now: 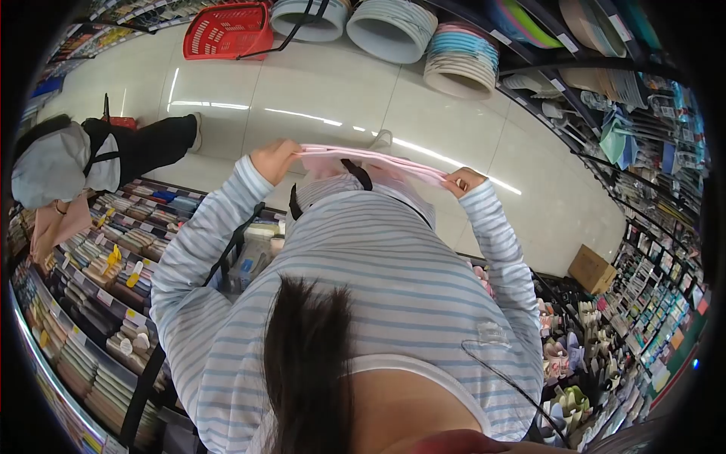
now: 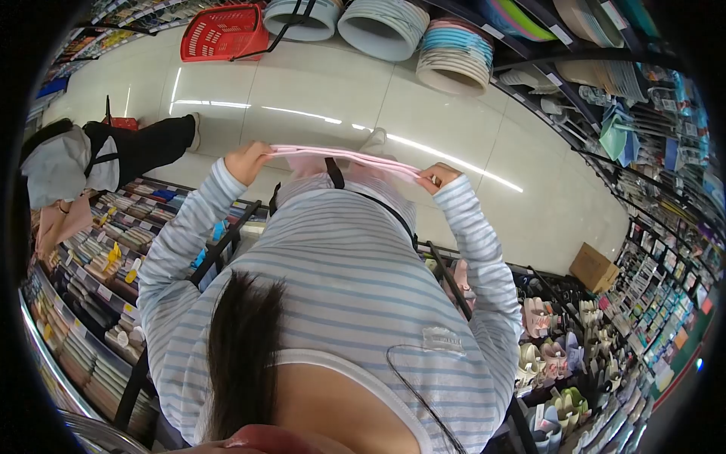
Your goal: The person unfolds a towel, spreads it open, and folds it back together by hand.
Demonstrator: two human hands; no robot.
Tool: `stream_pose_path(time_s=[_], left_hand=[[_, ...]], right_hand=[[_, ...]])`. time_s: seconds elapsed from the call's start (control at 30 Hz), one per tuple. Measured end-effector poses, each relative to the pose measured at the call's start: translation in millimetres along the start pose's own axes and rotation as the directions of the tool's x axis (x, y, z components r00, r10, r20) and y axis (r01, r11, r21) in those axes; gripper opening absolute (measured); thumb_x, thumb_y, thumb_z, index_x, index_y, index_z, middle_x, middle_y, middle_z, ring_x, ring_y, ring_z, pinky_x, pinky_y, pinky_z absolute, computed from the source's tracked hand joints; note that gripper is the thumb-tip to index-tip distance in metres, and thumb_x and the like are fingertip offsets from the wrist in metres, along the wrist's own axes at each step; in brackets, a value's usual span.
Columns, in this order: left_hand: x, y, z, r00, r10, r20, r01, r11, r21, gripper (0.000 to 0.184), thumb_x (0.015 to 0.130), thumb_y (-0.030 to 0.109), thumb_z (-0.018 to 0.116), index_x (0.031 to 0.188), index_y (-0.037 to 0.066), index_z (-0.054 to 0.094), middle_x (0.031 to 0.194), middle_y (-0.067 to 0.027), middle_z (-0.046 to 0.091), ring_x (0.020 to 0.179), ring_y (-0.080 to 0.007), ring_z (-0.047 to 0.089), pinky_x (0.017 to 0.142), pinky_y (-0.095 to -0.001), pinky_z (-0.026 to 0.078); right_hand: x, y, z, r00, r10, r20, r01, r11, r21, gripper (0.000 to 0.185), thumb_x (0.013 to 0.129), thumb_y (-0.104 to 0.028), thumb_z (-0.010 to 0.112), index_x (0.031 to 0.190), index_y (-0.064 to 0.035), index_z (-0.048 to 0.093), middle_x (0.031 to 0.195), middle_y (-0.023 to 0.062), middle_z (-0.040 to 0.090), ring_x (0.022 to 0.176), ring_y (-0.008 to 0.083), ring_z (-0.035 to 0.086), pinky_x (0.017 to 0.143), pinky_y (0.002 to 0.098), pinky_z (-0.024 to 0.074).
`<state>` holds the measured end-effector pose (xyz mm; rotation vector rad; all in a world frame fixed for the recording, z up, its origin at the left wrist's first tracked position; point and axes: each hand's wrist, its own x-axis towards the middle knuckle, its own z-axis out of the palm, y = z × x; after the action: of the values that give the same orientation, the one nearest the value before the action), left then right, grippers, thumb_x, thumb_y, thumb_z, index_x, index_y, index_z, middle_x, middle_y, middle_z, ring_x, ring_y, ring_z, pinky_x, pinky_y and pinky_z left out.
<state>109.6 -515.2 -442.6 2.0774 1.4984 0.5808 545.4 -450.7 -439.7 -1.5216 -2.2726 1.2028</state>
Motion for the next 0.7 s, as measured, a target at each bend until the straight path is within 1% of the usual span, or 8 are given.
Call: stream_pose_path(time_s=[0.07, 0.2, 0.3, 0.4, 0.5, 0.57, 0.6, 0.7], left_hand=[[-6.8, -8.4, -5.1, 0.997, 0.039, -0.066, -0.038, 0.999, 0.003, 0.011, 0.084, 0.015, 0.061, 0.09, 0.008, 0.056, 0.08, -0.0097, 0.061, 0.073, -0.0292, 0.061, 0.061, -0.0371, 0.049], [-25.4, -21.6, -15.4, 0.996, 0.061, -0.061, -0.059, 0.998, 0.02, 0.012, 0.084, 0.015, 0.062, 0.09, 0.007, 0.056, 0.081, -0.0101, 0.062, 0.073, -0.0293, 0.061, 0.062, -0.0367, 0.049], [-38.0, -28.8, -21.5, 0.996, 0.063, -0.059, -0.063, 0.998, 0.009, 0.013, 0.084, 0.016, 0.062, 0.09, 0.007, 0.056, 0.081, -0.0105, 0.062, 0.074, -0.0297, 0.061, 0.062, -0.0369, 0.049], [-43.5, -31.0, -33.5, 0.994, 0.082, -0.068, -0.083, 0.996, -0.019, 0.013, 0.084, 0.015, 0.062, 0.091, 0.006, 0.056, 0.082, -0.0113, 0.062, 0.074, -0.0303, 0.061, 0.063, -0.0372, 0.049], [-47.3, -28.0, -45.2, 0.991, 0.114, -0.075, -0.117, 0.993, -0.036, 0.013, 0.084, 0.012, 0.061, 0.094, 0.005, 0.057, 0.084, -0.013, 0.063, 0.076, -0.0312, 0.061, 0.064, -0.0369, 0.049], [-49.0, -28.0, -51.0, 0.988, 0.125, -0.092, -0.13, 0.99, -0.059, 0.017, 0.083, 0.007, 0.062, 0.099, 0.003, 0.058, 0.086, -0.0145, 0.063, 0.078, -0.032, 0.062, 0.065, -0.0359, 0.049], [-48.2, -25.7, -55.3, 0.988, 0.104, -0.111, -0.11, 0.993, -0.052, 0.018, 0.084, 0.009, 0.061, 0.101, 0.004, 0.058, 0.088, -0.0146, 0.063, 0.078, -0.0321, 0.062, 0.065, -0.0361, 0.049], [-51.5, -22.8, -58.3, 0.984, 0.059, -0.166, -0.065, 0.997, -0.031, 0.021, 0.086, 0.012, 0.059, 0.106, 0.006, 0.057, 0.091, -0.0149, 0.064, 0.079, -0.0321, 0.062, 0.066, -0.0358, 0.05]], right_hand=[[2.6, -10.5, 5.7, 0.999, 0.029, 0.014, -0.029, 1.0, -0.001, 0.015, 0.076, -0.018, 0.073, 0.083, -0.0054, 0.069, 0.072, 0.0066, 0.063, 0.052, 0.0141, 0.055, 0.049, 0.0263, 0.0443], [3.4, -31.7, 20.3, 0.997, -0.047, -0.068, 0.043, 0.997, -0.064, 0.018, 0.077, -0.017, 0.072, 0.089, -0.0059, 0.066, 0.07, 0.0069, 0.061, 0.051, 0.015, 0.054, 0.048, 0.0278, 0.0446], [-1.9, -51.9, 29.0, 0.997, 0.073, -0.038, -0.077, 0.992, -0.096, 0.021, 0.08, -0.016, 0.069, 0.096, -0.0059, 0.061, 0.071, 0.0076, 0.061, 0.051, 0.0179, 0.054, 0.049, 0.0296, 0.045], [-6.2, -61.4, 43.5, 0.993, 0.093, -0.067, -0.1, 0.989, -0.107, 0.018, 0.081, -0.014, 0.065, 0.096, -0.0052, 0.058, 0.076, 0.0104, 0.06, 0.059, 0.0243, 0.058, 0.054, 0.0329, 0.0466], [-5.9, -64.5, 57.2, 0.975, -0.185, -0.123, 0.157, 0.964, -0.213, 0.014, 0.082, -0.012, 0.062, 0.092, -0.0034, 0.058, 0.081, 0.0133, 0.059, 0.069, 0.0302, 0.059, 0.06, 0.0362, 0.0472], [-8.4, -70.3, 65.6, 0.981, -0.152, -0.118, 0.127, 0.972, -0.199, 0.013, 0.082, -0.011, 0.061, 0.092, -0.0029, 0.058, 0.083, 0.0146, 0.058, 0.073, 0.0324, 0.058, 0.063, 0.0376, 0.0471], [-7.0, -73.4, 68.8, 0.983, -0.139, -0.116, 0.115, 0.974, -0.195, 0.013, 0.082, -0.01, 0.06, 0.092, -0.0026, 0.058, 0.084, 0.0152, 0.058, 0.075, 0.0335, 0.058, 0.064, 0.0383, 0.047], [-2.6, -85.8, 81.8, 0.976, -0.117, -0.185, 0.087, 0.983, -0.163, 0.013, 0.085, -0.013, 0.057, 0.091, -0.0018, 0.057, 0.081, 0.0166, 0.058, 0.071, 0.0338, 0.057, 0.063, 0.0382, 0.0463]])
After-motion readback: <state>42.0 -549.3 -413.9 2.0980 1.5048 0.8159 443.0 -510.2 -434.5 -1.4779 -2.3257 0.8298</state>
